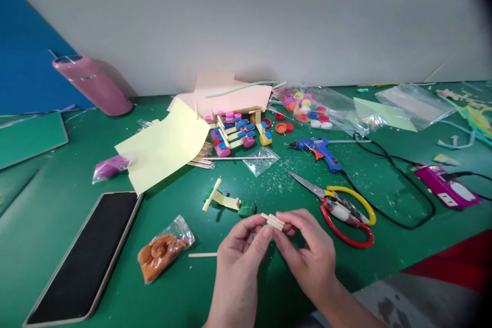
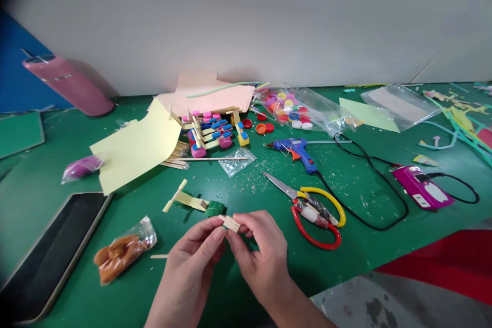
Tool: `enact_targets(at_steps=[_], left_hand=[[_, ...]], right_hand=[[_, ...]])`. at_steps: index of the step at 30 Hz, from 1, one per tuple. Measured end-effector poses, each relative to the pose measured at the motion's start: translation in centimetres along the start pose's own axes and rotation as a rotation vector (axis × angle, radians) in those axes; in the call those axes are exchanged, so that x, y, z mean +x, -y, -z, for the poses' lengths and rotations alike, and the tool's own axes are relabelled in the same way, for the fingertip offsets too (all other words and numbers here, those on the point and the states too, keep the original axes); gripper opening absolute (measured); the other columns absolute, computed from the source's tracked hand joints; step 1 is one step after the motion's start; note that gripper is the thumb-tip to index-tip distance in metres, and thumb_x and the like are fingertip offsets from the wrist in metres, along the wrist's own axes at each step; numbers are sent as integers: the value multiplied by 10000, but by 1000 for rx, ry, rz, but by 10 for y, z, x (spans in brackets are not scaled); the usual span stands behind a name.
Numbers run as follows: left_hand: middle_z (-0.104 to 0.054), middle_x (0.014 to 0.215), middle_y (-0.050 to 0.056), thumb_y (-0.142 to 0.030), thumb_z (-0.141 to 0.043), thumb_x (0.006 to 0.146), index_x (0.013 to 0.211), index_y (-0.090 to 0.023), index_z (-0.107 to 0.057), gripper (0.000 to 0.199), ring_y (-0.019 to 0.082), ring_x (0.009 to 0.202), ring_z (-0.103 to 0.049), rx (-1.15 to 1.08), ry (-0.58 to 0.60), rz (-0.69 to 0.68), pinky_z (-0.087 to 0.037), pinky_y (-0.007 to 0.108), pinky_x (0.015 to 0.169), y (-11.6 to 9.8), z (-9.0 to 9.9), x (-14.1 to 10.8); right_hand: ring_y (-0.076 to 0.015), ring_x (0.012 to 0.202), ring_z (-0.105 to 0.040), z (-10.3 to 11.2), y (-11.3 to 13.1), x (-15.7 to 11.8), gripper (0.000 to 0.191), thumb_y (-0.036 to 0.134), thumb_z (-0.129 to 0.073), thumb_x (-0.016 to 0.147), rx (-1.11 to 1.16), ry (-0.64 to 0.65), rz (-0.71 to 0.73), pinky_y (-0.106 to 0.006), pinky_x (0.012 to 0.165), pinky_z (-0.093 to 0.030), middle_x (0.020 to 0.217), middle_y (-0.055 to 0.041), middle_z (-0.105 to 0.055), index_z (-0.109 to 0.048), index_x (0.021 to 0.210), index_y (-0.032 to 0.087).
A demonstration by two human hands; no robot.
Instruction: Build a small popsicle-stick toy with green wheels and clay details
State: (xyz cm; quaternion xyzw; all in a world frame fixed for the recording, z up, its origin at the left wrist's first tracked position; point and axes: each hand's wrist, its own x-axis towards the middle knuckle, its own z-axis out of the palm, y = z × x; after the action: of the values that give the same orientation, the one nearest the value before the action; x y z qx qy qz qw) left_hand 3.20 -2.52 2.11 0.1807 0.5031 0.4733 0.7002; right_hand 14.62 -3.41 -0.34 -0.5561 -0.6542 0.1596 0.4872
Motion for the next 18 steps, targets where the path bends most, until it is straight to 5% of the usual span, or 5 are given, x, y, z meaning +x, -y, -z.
enact_targets(at_steps=[11,18], left_hand=[[-607,625,4,-232,-725,655,720,-132,-726,119,64,550,-424,-48,21,29,-376,149,521,1,1,3],[-536,563,-14,-210,-705,674,696,-125,-710,88,66,536,-386,-75,123,67,-363,157,516,2,1,3]], right_hand=[[-158,679,-577,-4,4,-7,183,142,-584,796,43,102,-14,-255,569,-493,780,-34,-627,-577,968,205],[-151,672,-599,-3,1,-6,181,131,-564,795,61,48,-38,-252,570,-511,803,-36,-649,-576,959,209]])
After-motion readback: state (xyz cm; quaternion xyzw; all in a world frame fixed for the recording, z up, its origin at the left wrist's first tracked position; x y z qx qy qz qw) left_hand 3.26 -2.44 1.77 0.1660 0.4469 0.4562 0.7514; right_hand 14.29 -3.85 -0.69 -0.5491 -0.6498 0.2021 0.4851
